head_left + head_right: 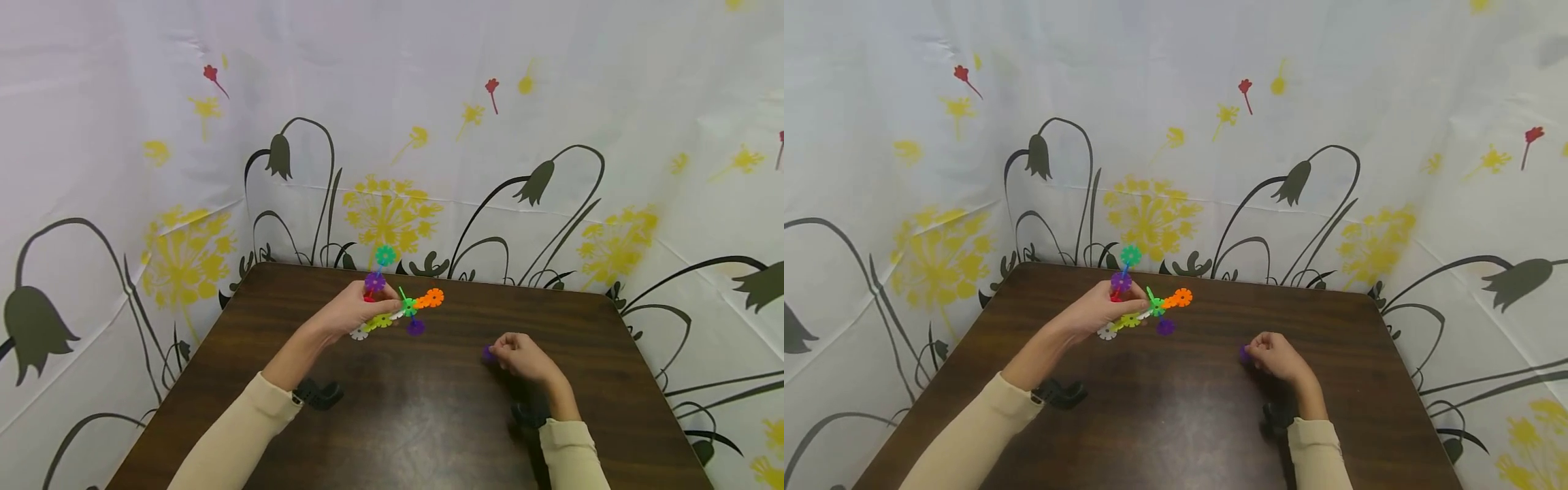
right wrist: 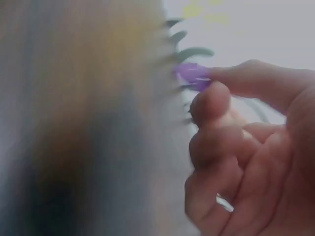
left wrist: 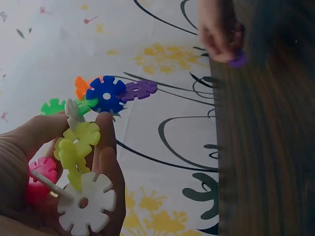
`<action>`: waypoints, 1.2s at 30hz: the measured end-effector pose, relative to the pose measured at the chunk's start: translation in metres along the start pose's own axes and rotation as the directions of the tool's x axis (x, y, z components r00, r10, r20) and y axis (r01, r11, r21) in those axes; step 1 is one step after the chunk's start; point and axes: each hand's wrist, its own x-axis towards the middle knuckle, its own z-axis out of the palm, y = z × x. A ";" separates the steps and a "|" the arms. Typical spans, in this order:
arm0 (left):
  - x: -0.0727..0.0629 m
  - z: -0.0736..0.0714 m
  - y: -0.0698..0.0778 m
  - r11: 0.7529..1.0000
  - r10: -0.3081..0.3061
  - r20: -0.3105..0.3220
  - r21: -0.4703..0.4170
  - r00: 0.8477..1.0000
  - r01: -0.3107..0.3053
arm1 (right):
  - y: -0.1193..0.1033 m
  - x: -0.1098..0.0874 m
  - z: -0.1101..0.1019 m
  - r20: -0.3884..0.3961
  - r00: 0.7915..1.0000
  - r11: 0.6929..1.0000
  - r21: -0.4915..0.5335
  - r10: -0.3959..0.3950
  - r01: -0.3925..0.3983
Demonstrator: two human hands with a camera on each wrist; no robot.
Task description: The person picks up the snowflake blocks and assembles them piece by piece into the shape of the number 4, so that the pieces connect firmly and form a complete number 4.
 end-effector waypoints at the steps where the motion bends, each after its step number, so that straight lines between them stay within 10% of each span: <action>1: 0.000 0.000 -0.001 1.000 0.003 0.002 0.003 1.000 -0.003 | -0.008 0.001 -0.001 0.004 1.000 0.999 0.015 -0.031 0.031; 5: 0.000 0.003 -0.002 1.000 0.004 0.023 0.006 1.000 -0.004 | -0.049 0.000 -0.002 -0.050 0.984 0.980 0.091 -0.171 0.175; 15: 0.009 0.019 0.009 0.983 0.070 0.103 0.160 0.992 -0.086 | -0.160 -0.004 0.001 -0.146 0.868 0.872 0.049 -0.475 0.486; 36: 0.006 0.031 0.003 0.988 0.067 0.197 0.126 0.978 -0.093 | -0.182 0.004 0.035 -0.041 0.874 0.873 -0.096 -0.484 0.479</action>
